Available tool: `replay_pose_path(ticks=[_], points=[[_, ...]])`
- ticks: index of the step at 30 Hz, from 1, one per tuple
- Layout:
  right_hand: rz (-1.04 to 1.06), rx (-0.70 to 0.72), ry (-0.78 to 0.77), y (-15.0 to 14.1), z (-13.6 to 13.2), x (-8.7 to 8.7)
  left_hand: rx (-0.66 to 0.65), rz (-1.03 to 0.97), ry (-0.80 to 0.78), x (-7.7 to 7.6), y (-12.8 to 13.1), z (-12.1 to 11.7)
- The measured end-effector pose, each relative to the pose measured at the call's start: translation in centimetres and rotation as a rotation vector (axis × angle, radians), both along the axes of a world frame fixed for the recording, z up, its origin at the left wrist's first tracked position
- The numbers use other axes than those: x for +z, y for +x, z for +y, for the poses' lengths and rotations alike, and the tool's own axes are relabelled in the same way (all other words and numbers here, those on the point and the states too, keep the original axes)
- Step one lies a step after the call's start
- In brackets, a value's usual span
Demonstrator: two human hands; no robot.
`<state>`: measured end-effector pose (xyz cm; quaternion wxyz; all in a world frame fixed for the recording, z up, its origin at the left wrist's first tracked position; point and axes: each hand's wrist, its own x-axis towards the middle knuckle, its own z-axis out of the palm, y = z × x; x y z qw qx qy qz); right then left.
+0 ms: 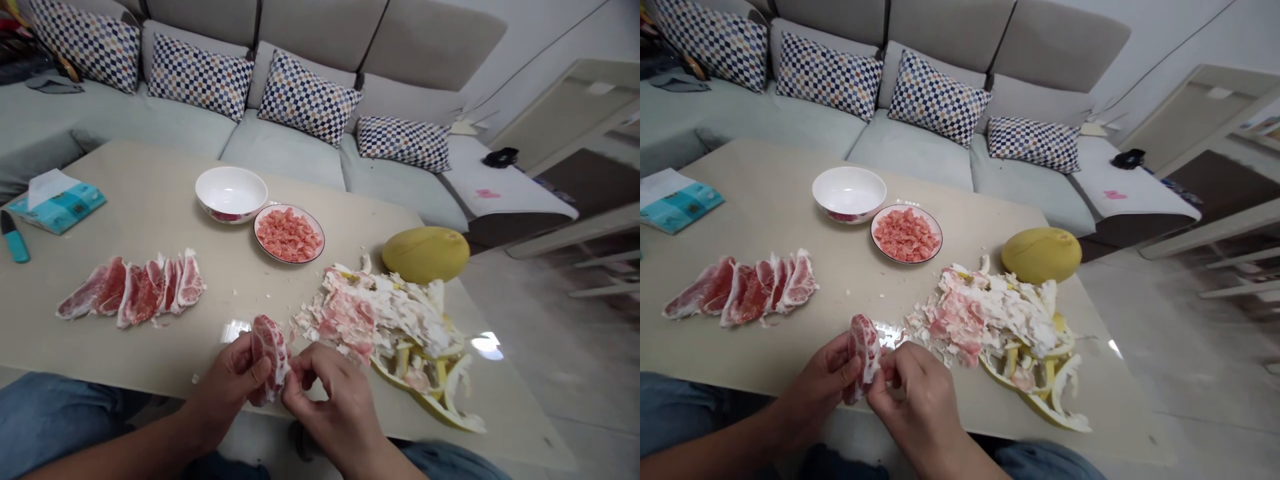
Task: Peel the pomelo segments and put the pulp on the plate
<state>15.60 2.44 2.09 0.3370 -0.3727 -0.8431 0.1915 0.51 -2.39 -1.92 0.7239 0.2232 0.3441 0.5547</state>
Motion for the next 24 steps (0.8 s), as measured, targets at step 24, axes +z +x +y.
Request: replay_pose_path(ticks=[24], points=[[-0.373,-0.014,0.032,4.3,5.1,-0.2,-0.016,-0.475,-0.154,0.3,-1.2,1.1]])
